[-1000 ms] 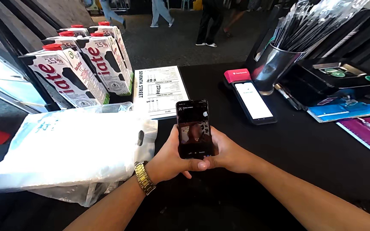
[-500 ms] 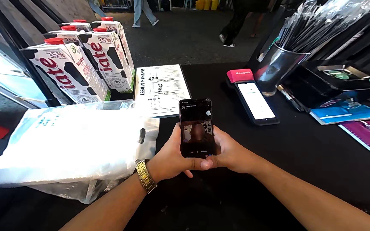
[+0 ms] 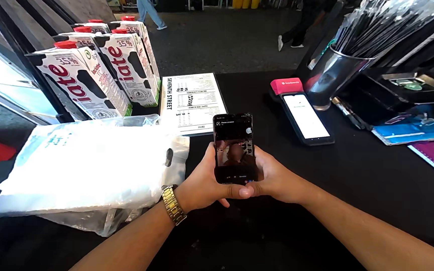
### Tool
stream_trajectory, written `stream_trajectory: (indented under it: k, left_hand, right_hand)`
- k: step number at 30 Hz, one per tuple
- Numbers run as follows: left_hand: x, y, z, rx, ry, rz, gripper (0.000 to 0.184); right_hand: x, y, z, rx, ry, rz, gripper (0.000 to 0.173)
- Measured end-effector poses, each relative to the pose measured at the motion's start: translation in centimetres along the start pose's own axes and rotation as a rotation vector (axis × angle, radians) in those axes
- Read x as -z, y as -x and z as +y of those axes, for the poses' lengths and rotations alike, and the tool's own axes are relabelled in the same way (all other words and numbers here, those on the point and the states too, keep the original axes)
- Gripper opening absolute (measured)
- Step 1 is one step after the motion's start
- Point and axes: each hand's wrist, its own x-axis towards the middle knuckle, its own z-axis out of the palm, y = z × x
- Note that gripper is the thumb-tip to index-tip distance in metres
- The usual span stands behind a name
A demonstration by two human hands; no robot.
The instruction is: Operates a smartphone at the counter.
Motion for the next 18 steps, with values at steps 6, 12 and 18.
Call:
stream_trajectory:
  k: [6, 12, 18]
  left_hand:
    - [0.02, -0.08, -0.04, -0.006, 0.017, -0.008, 0.092]
    - [-0.03, -0.11, -0.01, 0.003, 0.003, 0.001, 0.093]
    - [0.13, 0.00, -0.04, 0.001, 0.001, -0.003, 0.095]
  right_hand:
    - [0.11, -0.01, -0.06, -0.002, -0.007, -0.007, 0.084]
    - [0.15, 0.09, 0.08, -0.009, 0.004, -0.001, 0.085]
    - [-0.07, 0.05, 0.09, -0.002, -0.019, -0.007, 0.084]
